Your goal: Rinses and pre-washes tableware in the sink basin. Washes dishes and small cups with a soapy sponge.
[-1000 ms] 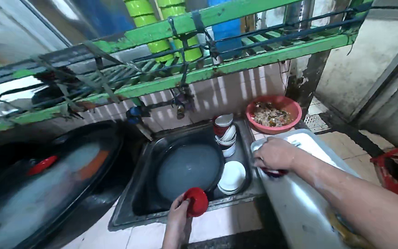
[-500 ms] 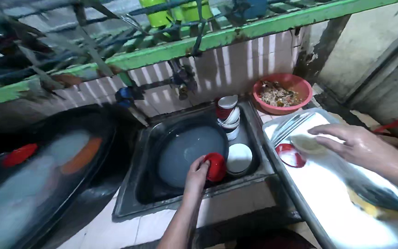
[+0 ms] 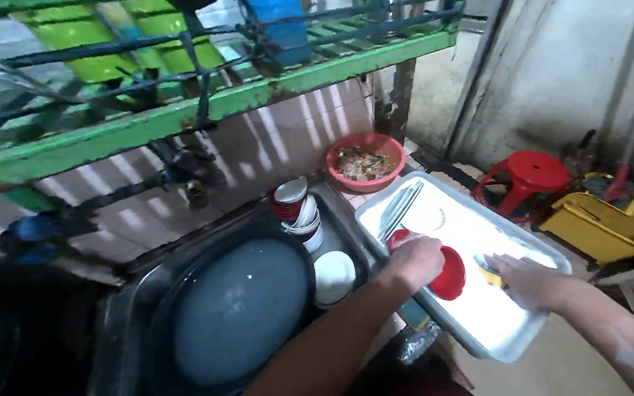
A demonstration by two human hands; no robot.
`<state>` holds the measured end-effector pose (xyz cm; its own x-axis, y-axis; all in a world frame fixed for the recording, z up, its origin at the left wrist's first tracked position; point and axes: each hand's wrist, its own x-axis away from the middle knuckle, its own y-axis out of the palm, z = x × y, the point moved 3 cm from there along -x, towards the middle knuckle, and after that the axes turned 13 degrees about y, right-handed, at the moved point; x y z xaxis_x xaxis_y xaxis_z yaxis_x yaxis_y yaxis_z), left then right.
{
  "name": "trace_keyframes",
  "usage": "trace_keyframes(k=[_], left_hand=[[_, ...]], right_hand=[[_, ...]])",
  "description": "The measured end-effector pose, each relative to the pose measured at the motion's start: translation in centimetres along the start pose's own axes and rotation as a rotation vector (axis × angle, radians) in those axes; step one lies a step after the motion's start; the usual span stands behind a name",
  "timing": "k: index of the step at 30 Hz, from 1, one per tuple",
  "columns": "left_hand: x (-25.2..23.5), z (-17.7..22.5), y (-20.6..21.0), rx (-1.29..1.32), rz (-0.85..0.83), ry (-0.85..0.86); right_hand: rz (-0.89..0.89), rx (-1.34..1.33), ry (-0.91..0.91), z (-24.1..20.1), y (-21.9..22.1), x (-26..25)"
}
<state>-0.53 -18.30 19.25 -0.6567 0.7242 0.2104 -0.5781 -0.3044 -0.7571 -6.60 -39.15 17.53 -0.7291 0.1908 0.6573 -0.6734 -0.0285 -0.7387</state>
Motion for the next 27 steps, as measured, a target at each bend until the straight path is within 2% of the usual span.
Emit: trace_keyframes(k=[3, 5, 8, 9, 14, 17, 19, 21, 24, 27], left_hand=[[-0.8, 0.4, 1.2, -0.058, -0.098, -0.066], [-0.6, 0.0, 1.4, -0.097, -0.021, -0.039], [-0.6, -0.3, 0.1, -0.212, 0.219, 0.047], [-0.8, -0.6, -0.6, -0.255, 0.251, 0.042], [-1.9, -2.7, -5.6, -0.344, 0.283, -0.124], [-2.7, -0.6, -7.4, -0.388, 0.334, -0.153], [-4.3, 1.2, -5.9, -0.385, 0.307, -0.080], [-6.5, 1.3, -2.4, -0.307, 0.190, -0.092], [-9.4, -0.7, 2.0, -0.299, 0.115, -0.257], [-10.3, -1.5, 3.2, -0.389, 0.105, -0.390]], right_hand=[[0.047, 0.009, -0.030, -0.7, -0.1, -0.1], [0.063, -0.051, -0.057, -1.0, -0.4, 0.1], [0.092, -0.202, -0.056, -0.7, -0.6, -1.0], [0.088, -0.236, -0.045, -0.5, -0.8, -1.5], [0.148, -0.345, -0.101, 0.8, -1.6, -2.2], [0.269, -0.385, -0.140, 1.6, -2.4, -1.6], [0.294, -0.342, -0.186, 1.5, -2.5, -1.9], [0.227, -0.272, -0.278, 1.3, -1.6, -3.4], [0.097, -0.223, -0.397, 1.2, -0.8, -4.8], [0.083, -0.210, -0.429, 1.3, -1.3, -5.2]])
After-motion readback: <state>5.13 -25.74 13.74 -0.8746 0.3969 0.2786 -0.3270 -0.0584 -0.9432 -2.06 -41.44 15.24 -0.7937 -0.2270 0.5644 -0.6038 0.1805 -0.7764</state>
